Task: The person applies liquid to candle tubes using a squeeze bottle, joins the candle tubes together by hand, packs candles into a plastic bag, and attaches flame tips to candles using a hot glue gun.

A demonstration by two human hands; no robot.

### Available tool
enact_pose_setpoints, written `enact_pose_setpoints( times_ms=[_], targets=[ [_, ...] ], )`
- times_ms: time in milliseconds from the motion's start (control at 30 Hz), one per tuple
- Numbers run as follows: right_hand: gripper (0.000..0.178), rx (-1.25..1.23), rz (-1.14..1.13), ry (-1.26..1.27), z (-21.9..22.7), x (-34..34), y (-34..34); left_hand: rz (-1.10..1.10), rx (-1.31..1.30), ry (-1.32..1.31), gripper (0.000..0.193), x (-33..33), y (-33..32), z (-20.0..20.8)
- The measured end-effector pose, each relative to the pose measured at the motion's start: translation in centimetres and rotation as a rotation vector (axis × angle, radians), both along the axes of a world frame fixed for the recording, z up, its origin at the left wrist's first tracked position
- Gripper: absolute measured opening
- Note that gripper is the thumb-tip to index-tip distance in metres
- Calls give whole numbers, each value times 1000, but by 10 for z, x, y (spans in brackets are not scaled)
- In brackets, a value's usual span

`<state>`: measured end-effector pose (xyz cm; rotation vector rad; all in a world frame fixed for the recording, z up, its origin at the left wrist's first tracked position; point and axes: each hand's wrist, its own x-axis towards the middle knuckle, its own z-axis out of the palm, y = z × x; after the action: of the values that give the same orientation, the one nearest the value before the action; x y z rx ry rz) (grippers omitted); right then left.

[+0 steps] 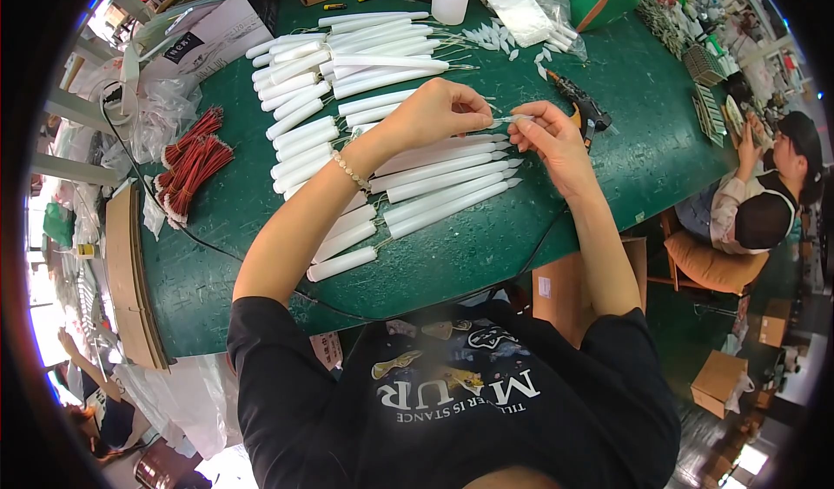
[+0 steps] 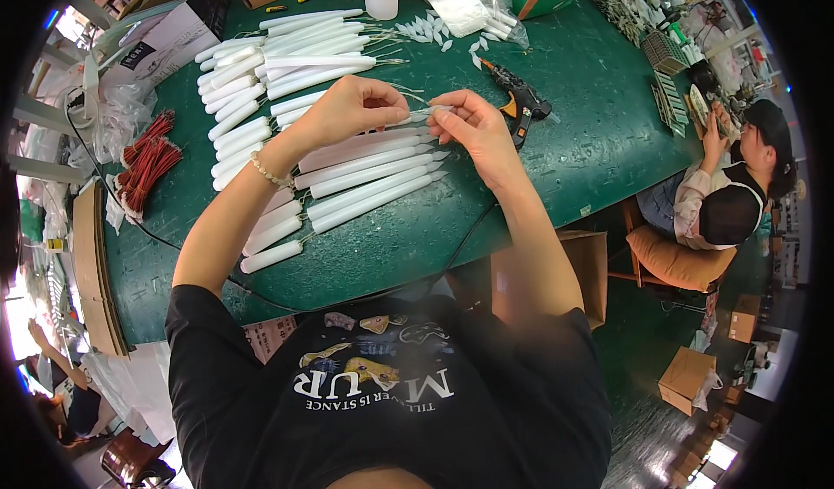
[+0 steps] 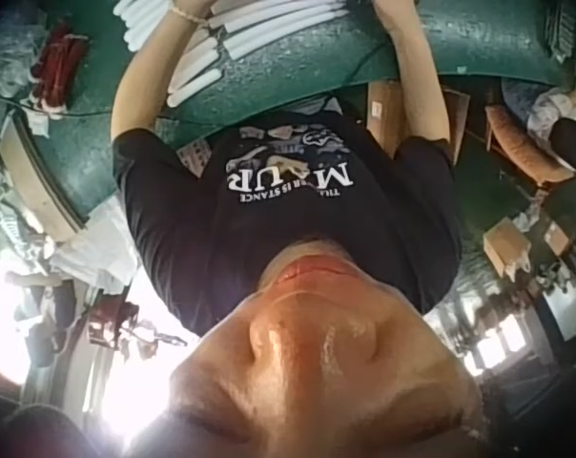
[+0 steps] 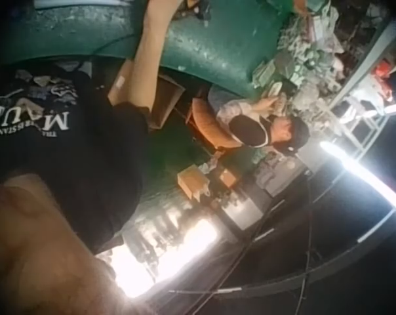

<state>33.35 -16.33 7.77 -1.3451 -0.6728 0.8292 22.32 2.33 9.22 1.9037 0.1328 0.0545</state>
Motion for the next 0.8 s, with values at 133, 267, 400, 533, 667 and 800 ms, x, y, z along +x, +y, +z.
enact_pose_setpoints(
  times_ms=[133,267,400,533,667,800],
  targets=[
    [18,-14,13,-27,-2,0,0,-12,12,0,23,1,0,-2],
    [19,-16,21,-31,-5,1,2,-4,3,0,22,1,0,-4],
    [18,-28,12,-74,-7,1,2,20,6,2,22,1,-1,-4],
    [19,-15,16,-113,-11,1,3,21,83,-44,21,2,-1,-9],
    [17,-32,-2,-102,-11,-1,4,59,140,-80,19,1,-4,-10],
    [17,-37,-16,-122,-10,-2,4,60,139,-78,17,0,-6,-9]
  ],
)
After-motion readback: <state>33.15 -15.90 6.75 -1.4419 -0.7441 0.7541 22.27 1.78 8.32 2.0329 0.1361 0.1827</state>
